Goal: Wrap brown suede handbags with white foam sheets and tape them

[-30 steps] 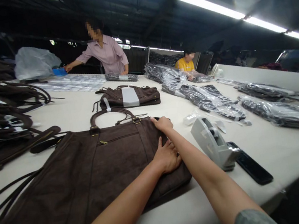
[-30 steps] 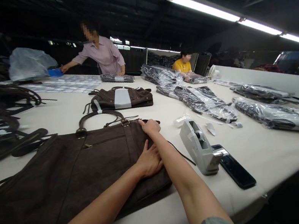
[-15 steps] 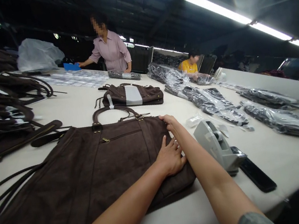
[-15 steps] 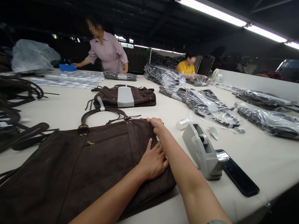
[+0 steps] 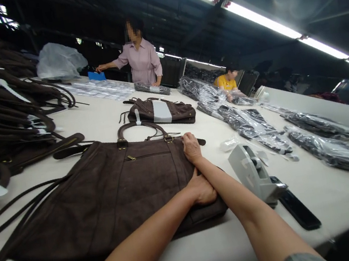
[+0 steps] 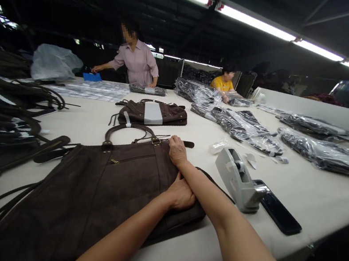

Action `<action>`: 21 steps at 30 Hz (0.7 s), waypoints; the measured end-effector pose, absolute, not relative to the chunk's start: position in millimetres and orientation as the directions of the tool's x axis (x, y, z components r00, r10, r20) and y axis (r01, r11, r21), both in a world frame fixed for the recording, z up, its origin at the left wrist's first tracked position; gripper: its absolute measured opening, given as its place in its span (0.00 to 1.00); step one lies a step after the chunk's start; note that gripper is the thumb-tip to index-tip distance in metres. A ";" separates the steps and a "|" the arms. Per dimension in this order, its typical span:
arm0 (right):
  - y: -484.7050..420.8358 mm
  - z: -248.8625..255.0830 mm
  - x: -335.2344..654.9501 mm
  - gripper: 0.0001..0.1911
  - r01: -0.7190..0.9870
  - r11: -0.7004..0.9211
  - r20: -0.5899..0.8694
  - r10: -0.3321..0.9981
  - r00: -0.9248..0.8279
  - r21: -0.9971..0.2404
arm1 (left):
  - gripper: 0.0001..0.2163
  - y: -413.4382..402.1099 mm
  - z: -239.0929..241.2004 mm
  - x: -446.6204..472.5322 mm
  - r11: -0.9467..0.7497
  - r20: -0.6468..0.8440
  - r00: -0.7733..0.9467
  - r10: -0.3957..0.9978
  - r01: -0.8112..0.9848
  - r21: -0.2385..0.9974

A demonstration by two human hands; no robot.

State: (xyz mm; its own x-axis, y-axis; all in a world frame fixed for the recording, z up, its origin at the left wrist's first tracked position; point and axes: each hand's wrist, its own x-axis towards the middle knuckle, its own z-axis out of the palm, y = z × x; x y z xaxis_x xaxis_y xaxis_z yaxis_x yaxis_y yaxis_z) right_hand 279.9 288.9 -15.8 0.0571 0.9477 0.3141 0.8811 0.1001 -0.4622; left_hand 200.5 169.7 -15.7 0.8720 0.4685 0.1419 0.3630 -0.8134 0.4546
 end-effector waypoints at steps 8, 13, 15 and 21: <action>297.7 -39.3 287.4 0.33 0.936 0.220 0.111 0.974 -0.196 -0.274 | 0.26 164.0 -13.8 200.6 -0.794 0.148 0.861 0.486 0.364 0.487; 305.9 -49.0 297.9 0.36 0.919 0.229 0.163 0.969 -0.184 -0.321 | 0.24 152.6 -10.7 178.8 -0.776 0.131 0.835 0.534 0.423 0.467; 306.1 -51.5 300.3 0.36 0.912 0.252 0.212 0.959 -0.190 -0.323 | 0.23 146.3 -11.5 167.5 -0.779 0.170 0.816 0.553 0.435 0.451; 289.6 -52.1 299.1 0.36 0.943 0.255 0.224 0.952 -0.207 -0.213 | 0.21 140.1 -17.6 157.7 -0.764 0.294 0.733 0.614 0.458 0.454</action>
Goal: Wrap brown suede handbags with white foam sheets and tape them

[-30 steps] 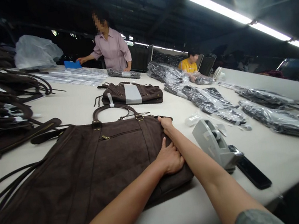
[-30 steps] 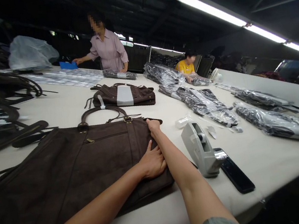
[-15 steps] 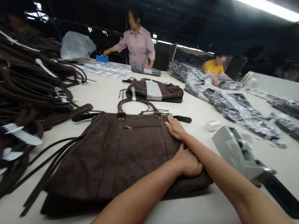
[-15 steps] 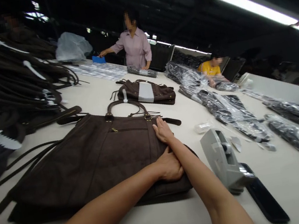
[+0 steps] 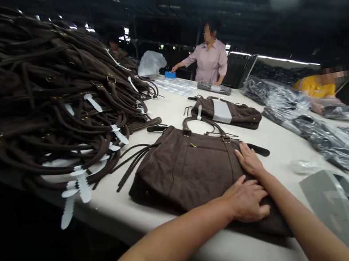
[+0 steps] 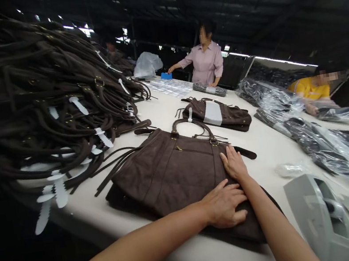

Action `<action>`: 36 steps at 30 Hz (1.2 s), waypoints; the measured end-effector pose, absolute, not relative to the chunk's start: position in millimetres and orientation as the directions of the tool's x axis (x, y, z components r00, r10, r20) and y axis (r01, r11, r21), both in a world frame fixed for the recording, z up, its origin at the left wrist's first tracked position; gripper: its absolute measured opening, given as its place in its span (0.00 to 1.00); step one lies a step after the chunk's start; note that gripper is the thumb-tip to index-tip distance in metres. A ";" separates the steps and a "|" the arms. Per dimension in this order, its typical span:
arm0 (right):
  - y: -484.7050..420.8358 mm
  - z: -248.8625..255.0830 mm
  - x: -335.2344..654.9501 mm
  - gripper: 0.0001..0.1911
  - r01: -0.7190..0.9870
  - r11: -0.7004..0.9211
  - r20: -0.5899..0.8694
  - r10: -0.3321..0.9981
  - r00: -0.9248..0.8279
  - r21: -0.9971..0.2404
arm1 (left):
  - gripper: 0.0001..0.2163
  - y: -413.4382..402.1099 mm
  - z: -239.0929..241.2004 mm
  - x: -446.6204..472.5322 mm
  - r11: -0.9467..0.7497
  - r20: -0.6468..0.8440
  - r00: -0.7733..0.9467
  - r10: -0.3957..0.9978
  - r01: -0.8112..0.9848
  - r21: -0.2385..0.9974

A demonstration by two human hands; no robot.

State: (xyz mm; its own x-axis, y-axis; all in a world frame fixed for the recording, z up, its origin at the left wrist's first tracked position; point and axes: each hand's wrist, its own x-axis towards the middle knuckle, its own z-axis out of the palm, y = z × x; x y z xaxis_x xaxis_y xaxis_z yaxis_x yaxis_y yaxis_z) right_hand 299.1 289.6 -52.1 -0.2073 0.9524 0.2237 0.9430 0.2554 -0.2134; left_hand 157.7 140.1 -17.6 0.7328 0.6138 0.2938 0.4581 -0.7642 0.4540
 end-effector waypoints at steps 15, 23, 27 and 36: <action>164.3 -73.7 352.9 0.40 0.905 0.269 0.193 0.957 -0.215 -0.328 | 0.08 127.6 -17.9 148.1 -0.708 0.437 0.558 0.706 0.582 0.400; 158.8 -57.3 342.3 0.40 0.932 0.300 0.263 0.934 -0.243 -0.202 | 0.17 97.0 20.3 58.0 -0.355 0.576 0.091 0.812 0.861 0.365; 150.1 -47.9 334.0 0.38 0.939 0.315 0.318 0.912 -0.259 -0.138 | 0.22 68.0 -10.7 30.5 -0.153 0.372 0.038 0.927 0.947 0.283; 151.4 9.0 301.7 0.32 0.951 0.306 0.124 0.946 -0.298 -0.048 | 0.27 39.4 -38.1 40.8 -0.140 0.336 0.026 0.941 0.937 0.320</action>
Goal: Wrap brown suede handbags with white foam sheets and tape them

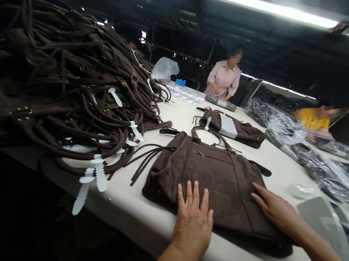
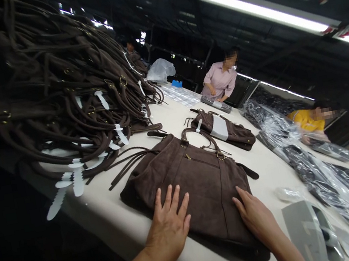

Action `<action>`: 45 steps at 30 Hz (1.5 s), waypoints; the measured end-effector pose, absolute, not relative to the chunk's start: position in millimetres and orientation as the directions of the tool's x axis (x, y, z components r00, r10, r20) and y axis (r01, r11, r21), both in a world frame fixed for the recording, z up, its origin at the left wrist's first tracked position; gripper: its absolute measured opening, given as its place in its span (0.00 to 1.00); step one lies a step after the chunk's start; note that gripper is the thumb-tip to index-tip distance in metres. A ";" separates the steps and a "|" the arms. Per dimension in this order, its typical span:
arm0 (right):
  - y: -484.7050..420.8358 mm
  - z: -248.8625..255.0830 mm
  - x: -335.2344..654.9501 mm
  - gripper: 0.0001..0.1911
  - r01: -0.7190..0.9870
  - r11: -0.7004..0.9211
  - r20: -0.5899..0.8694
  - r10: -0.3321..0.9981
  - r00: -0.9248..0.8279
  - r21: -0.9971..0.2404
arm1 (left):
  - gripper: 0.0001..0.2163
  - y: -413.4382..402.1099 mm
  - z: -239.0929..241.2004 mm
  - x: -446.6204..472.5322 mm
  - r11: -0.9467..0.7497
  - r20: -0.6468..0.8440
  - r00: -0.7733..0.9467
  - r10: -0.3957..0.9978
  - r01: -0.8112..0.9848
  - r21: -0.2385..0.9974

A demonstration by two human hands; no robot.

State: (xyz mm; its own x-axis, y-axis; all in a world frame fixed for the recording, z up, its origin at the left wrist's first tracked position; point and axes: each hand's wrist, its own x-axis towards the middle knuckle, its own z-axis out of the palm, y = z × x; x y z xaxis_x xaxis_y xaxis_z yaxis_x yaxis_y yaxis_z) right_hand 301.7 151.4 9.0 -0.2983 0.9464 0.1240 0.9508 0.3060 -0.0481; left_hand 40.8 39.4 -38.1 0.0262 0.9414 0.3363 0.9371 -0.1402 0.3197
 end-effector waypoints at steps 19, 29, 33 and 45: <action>252.6 -16.2 22.8 0.11 0.538 0.746 0.481 0.665 -0.572 -0.393 | 0.10 31.3 -9.3 4.8 -0.187 0.644 -0.286 0.710 0.804 0.564; 248.4 -12.5 24.6 0.09 0.466 0.795 0.587 0.603 -0.541 -0.387 | 0.20 38.9 7.7 -61.5 0.244 0.450 -0.577 0.682 0.759 0.604; 251.1 -9.9 26.5 0.08 0.340 0.785 0.672 0.619 -0.406 -0.518 | 0.09 41.7 1.8 -54.2 0.124 0.489 -0.523 0.698 0.761 0.637; 250.0 -6.7 26.6 0.12 0.230 0.813 0.679 0.575 -0.456 -0.534 | 0.17 40.7 -11.4 -73.2 -0.015 0.309 -0.621 0.720 0.431 0.902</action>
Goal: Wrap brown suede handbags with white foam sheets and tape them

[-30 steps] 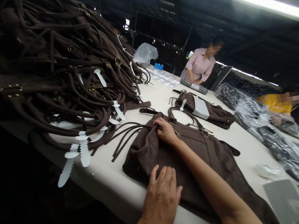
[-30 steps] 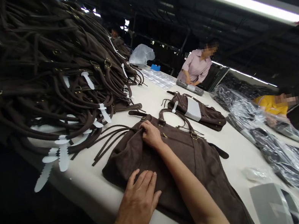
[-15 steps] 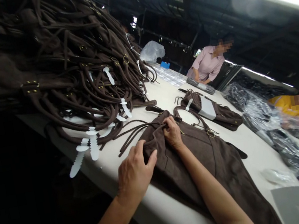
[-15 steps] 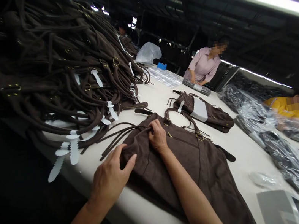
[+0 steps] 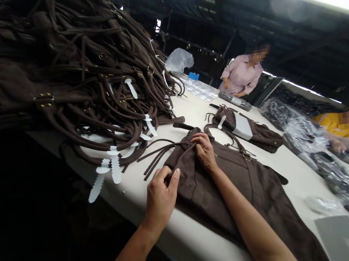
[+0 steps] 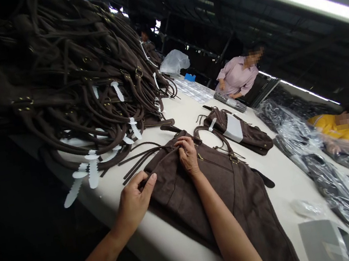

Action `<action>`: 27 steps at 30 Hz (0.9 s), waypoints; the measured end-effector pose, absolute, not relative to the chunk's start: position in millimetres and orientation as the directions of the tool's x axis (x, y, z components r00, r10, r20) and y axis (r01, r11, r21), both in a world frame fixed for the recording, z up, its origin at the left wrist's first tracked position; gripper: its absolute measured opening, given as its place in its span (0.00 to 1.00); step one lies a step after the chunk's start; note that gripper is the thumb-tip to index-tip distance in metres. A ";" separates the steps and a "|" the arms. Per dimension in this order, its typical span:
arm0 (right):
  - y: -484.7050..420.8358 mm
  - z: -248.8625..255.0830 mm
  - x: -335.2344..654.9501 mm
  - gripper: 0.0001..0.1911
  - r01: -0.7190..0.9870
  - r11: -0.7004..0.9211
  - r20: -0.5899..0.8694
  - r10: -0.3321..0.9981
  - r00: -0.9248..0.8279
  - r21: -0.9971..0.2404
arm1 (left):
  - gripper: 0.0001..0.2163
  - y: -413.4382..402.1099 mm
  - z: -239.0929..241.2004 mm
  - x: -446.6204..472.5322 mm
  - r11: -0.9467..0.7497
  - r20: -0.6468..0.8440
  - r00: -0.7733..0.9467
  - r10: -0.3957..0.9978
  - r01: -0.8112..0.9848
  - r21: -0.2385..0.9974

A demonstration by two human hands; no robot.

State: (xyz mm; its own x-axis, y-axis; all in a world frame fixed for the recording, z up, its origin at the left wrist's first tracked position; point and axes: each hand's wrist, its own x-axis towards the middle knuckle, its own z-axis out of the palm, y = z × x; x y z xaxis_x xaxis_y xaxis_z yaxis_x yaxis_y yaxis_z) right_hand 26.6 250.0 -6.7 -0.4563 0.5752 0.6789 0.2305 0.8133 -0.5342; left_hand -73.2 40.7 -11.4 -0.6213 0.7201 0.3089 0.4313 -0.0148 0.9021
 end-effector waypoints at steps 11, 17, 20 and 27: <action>257.7 -9.0 15.0 0.11 0.396 0.832 0.521 0.553 -0.650 -0.389 | 0.15 49.5 -30.9 -74.4 0.061 0.426 -0.669 0.610 0.575 0.816; 262.1 -7.6 21.8 0.10 0.339 0.790 0.599 0.610 -0.519 -0.511 | 0.10 44.5 -27.7 -68.1 0.082 0.548 -0.623 0.558 0.698 0.711; 266.3 -8.1 25.5 0.16 0.356 0.751 0.592 0.659 -0.464 -0.557 | 0.05 44.5 -28.6 -72.2 0.011 0.657 -0.537 0.529 0.779 0.627; 277.0 1.5 3.5 0.11 0.585 0.743 0.537 0.654 -0.533 -0.324 | 0.11 43.5 -36.3 -77.5 -0.027 0.693 -0.518 0.502 0.792 0.611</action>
